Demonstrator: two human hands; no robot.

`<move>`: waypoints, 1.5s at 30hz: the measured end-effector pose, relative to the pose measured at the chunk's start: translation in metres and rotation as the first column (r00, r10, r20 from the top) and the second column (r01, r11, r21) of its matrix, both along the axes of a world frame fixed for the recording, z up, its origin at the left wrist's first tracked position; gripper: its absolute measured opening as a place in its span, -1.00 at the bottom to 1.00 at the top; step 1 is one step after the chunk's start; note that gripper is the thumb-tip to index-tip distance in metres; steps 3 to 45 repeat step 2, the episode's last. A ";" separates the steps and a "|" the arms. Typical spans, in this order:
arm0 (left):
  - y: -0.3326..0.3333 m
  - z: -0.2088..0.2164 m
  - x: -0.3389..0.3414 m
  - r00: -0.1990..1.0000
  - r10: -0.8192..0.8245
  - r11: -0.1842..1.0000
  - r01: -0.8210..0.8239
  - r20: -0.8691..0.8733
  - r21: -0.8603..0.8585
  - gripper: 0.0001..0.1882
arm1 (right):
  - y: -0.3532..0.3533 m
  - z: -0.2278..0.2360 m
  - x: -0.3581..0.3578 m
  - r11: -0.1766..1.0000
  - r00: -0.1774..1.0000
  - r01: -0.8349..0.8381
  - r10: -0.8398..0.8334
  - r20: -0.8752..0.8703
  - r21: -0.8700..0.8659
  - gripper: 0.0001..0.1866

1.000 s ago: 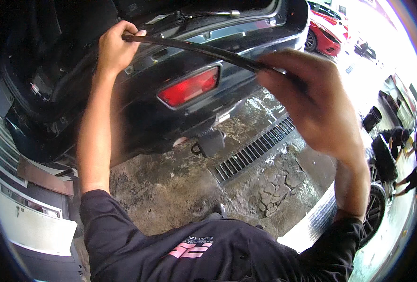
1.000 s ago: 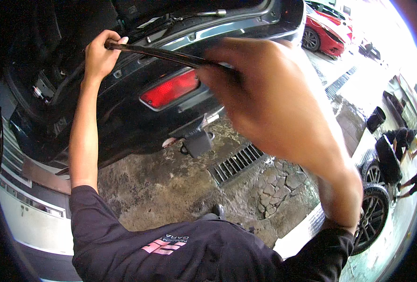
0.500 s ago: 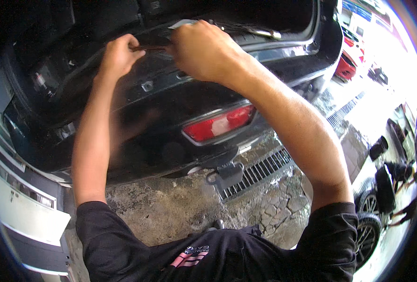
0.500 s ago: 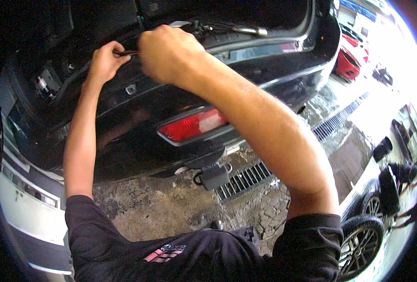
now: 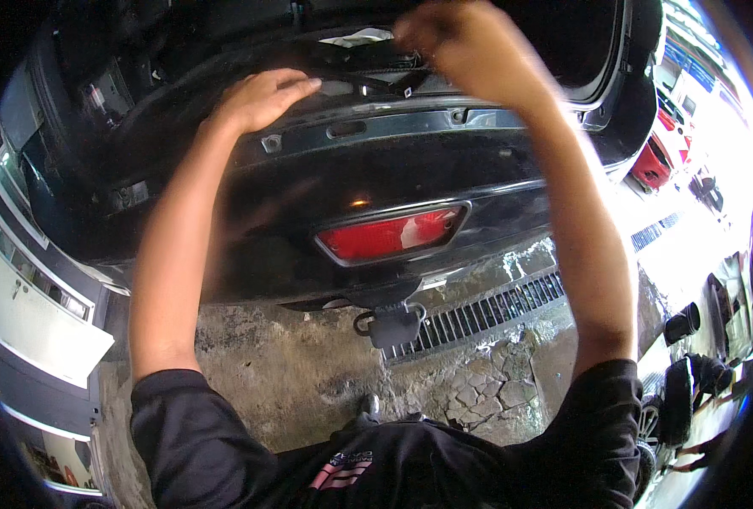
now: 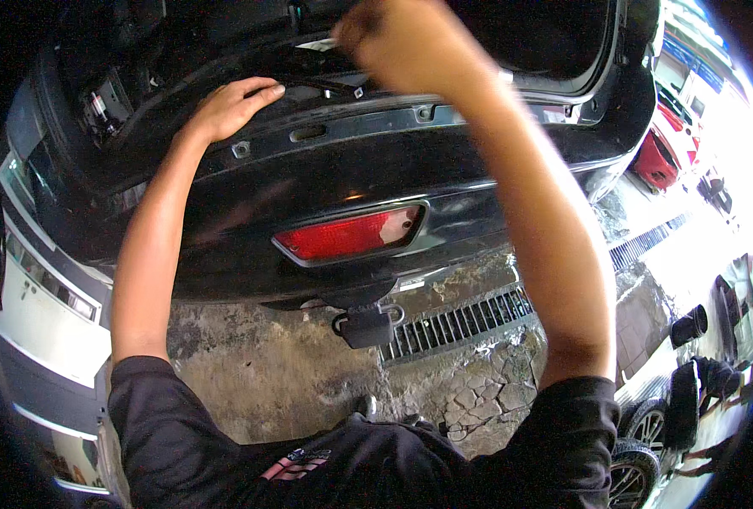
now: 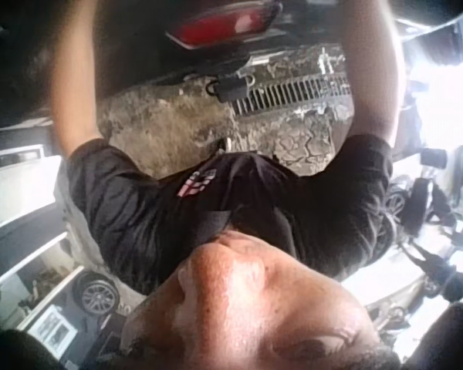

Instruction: The person assembles vehicle tools by removing two metal rods and a lug wrench from the trunk of a car, then fitting the end of one rod into the other and using the lug wrench to tighten or secure them together.

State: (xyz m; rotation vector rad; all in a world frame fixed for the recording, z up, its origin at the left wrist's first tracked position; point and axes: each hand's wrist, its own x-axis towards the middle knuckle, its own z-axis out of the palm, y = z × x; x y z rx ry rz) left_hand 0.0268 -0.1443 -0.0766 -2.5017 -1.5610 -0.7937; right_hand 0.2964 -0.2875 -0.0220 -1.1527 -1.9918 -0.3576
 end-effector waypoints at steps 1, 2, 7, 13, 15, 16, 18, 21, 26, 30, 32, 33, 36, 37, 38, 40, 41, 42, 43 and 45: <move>0.002 0.002 0.004 1.000 -0.023 1.000 0.023 0.014 -0.014 -0.33 | -0.027 0.012 0.018 0.993 0.993 0.103 -0.100 -0.061 0.051 -0.76; 0.008 0.004 0.015 0.998 -0.065 0.997 0.066 0.027 -0.030 -0.31 | -0.065 0.039 0.026 0.977 0.991 0.086 -0.063 -0.120 0.195 -0.69; 0.008 0.004 0.015 0.998 -0.065 0.997 0.066 0.027 -0.030 -0.31 | -0.065 0.039 0.026 0.977 0.991 0.086 -0.063 -0.120 0.195 -0.69; 0.008 0.004 0.015 0.998 -0.065 0.997 0.066 0.027 -0.030 -0.31 | -0.065 0.039 0.026 0.977 0.991 0.086 -0.063 -0.120 0.195 -0.69; 0.008 0.004 0.015 0.998 -0.065 0.997 0.066 0.027 -0.030 -0.31 | -0.065 0.039 0.026 0.977 0.991 0.086 -0.063 -0.120 0.195 -0.69; 0.008 0.004 0.015 0.998 -0.065 0.997 0.066 0.027 -0.030 -0.31 | -0.065 0.039 0.026 0.977 0.991 0.086 -0.063 -0.120 0.195 -0.69; 0.008 0.004 0.015 0.998 -0.065 0.997 0.066 0.027 -0.030 -0.31 | -0.065 0.039 0.026 0.977 0.991 0.086 -0.063 -0.120 0.195 -0.69; 0.008 0.004 0.015 0.998 -0.065 0.997 0.066 0.027 -0.030 -0.31 | -0.065 0.039 0.026 0.977 0.991 0.086 -0.063 -0.120 0.195 -0.69; 0.008 0.004 0.015 0.998 -0.065 0.997 0.066 0.027 -0.030 -0.31 | -0.065 0.039 0.026 0.977 0.991 0.086 -0.063 -0.120 0.195 -0.69; 0.008 0.004 0.015 0.998 -0.065 0.997 0.066 0.027 -0.030 -0.31 | -0.065 0.039 0.026 0.977 0.991 0.086 -0.063 -0.120 0.195 -0.69; 0.008 0.004 0.015 0.998 -0.065 0.997 0.066 0.027 -0.030 -0.31 | -0.065 0.039 0.026 0.977 0.991 0.086 -0.063 -0.120 0.195 -0.69; 0.008 0.004 0.015 0.998 -0.065 0.997 0.066 0.027 -0.030 -0.31 | -0.065 0.039 0.026 0.977 0.991 0.086 -0.063 -0.120 0.195 -0.69; 0.008 0.004 0.015 0.998 -0.065 0.997 0.066 0.027 -0.030 -0.31 | -0.065 0.039 0.026 0.977 0.991 0.086 -0.063 -0.120 0.195 -0.69; 0.008 0.004 0.015 0.998 -0.065 0.997 0.066 0.027 -0.030 -0.31 | -0.065 0.039 0.026 0.977 0.991 0.086 -0.063 -0.120 0.195 -0.69; 0.008 0.004 0.015 0.998 -0.065 0.997 0.066 0.027 -0.030 -0.31 | -0.065 0.039 0.026 0.977 0.991 0.086 -0.063 -0.120 0.195 -0.69; 0.008 0.004 0.015 0.998 -0.065 0.997 0.066 0.027 -0.030 -0.31 | -0.065 0.039 0.026 0.977 0.991 0.086 -0.063 -0.120 0.195 -0.69; 0.008 0.004 0.015 0.998 -0.065 0.997 0.066 0.027 -0.030 -0.31 | -0.065 0.039 0.026 0.977 0.991 0.086 -0.063 -0.120 0.195 -0.69; 0.008 0.004 0.015 0.998 -0.065 0.997 0.066 0.027 -0.030 -0.31 | -0.065 0.039 0.026 0.977 0.991 0.086 -0.063 -0.120 0.195 -0.69; 0.008 0.004 0.015 0.998 -0.065 0.997 0.066 0.027 -0.030 -0.31 | -0.065 0.039 0.026 0.977 0.991 0.086 -0.063 -0.120 0.195 -0.69; 0.008 0.004 0.015 0.998 -0.065 0.997 0.066 0.027 -0.030 -0.31 | -0.065 0.039 0.026 0.977 0.991 0.086 -0.063 -0.120 0.195 -0.69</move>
